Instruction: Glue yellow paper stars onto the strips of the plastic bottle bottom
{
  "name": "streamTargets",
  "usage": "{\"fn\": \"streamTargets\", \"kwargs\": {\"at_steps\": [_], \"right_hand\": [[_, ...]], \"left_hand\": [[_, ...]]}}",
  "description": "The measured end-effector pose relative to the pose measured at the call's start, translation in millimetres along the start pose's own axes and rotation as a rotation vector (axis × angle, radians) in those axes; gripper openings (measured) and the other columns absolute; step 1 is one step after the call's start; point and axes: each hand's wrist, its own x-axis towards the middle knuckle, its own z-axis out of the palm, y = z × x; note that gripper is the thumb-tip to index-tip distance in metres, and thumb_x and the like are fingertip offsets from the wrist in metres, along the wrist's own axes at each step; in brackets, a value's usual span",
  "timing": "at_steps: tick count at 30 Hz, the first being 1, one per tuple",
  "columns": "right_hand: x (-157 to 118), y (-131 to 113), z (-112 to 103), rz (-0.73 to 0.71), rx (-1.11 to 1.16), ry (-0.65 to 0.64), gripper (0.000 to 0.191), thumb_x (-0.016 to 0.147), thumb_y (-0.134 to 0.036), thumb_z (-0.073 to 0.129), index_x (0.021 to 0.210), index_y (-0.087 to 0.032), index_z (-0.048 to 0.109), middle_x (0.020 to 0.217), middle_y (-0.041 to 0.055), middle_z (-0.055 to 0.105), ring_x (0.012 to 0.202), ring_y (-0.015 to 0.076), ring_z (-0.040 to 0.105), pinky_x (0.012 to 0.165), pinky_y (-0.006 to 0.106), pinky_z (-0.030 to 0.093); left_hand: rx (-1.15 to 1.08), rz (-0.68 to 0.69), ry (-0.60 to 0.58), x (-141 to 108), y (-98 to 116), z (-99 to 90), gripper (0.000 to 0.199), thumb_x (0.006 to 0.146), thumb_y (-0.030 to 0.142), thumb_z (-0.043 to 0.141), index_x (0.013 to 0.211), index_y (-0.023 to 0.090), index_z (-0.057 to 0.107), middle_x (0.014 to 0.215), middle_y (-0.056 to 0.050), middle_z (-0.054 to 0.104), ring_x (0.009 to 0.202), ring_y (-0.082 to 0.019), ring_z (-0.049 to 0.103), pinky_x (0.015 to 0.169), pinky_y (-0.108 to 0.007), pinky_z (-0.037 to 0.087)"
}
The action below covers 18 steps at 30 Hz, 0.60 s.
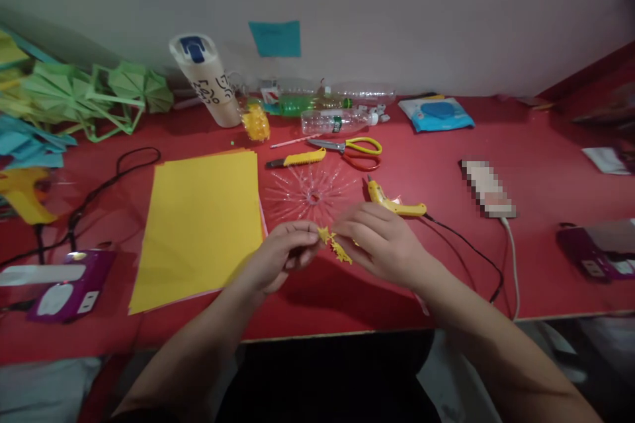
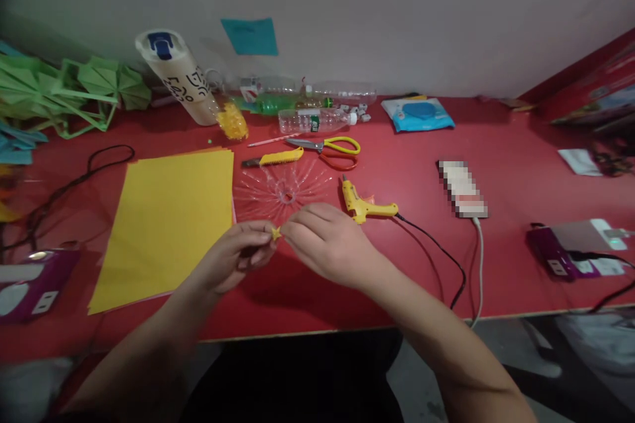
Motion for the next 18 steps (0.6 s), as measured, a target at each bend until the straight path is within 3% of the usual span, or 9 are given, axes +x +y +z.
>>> {"fn": "streamTargets", "kwargs": {"at_steps": [7,11,14,18], "right_hand": [[7,-5,10,-0.012,0.064,0.002,0.011,0.089,-0.005,0.056,0.088,-0.015,0.061,0.078,0.006,0.074,0.074,0.0158,0.065,0.073,0.03,0.058],[16,-3,11,0.031,0.029,-0.002,0.011,0.09,-0.009,0.056,0.083,-0.017,0.06,0.065,0.0013,0.068,0.06,0.0134,0.058,0.058,0.028,0.05],[22,6,5,0.114,0.015,0.01,0.012,0.09,-0.011,0.057,0.082,-0.019,0.061,0.059,-0.0025,0.061,0.052,0.0114,0.051,0.05,0.027,0.042],[27,27,-7,0.318,0.075,0.046,0.013,0.089,-0.013,0.059,0.081,-0.023,0.062,0.067,-0.0021,0.062,0.057,0.011,0.054,0.055,0.027,0.044]], "left_hand": [[-0.102,-0.033,-0.096,0,2,-4.3,0.02,0.061,0.035,0.063,0.06,0.018,0.052,0.041,0.009,0.038,0.037,-0.002,0.02,0.037,-0.02,0.007],[-0.017,-0.027,-0.082,-2,7,-6.7,0.022,0.065,0.039,0.06,0.062,0.019,0.052,0.044,0.008,0.038,0.039,-0.004,0.021,0.038,-0.021,0.011],[0.245,0.203,0.087,-5,15,-9.9,0.018,0.074,0.038,0.057,0.07,0.02,0.06,0.05,0.006,0.043,0.043,-0.007,0.032,0.042,-0.022,0.026],[0.825,0.744,0.471,4,27,-18.0,0.01,0.084,0.026,0.059,0.082,0.022,0.067,0.079,-0.002,0.058,0.071,-0.015,0.054,0.067,-0.03,0.047]]}}
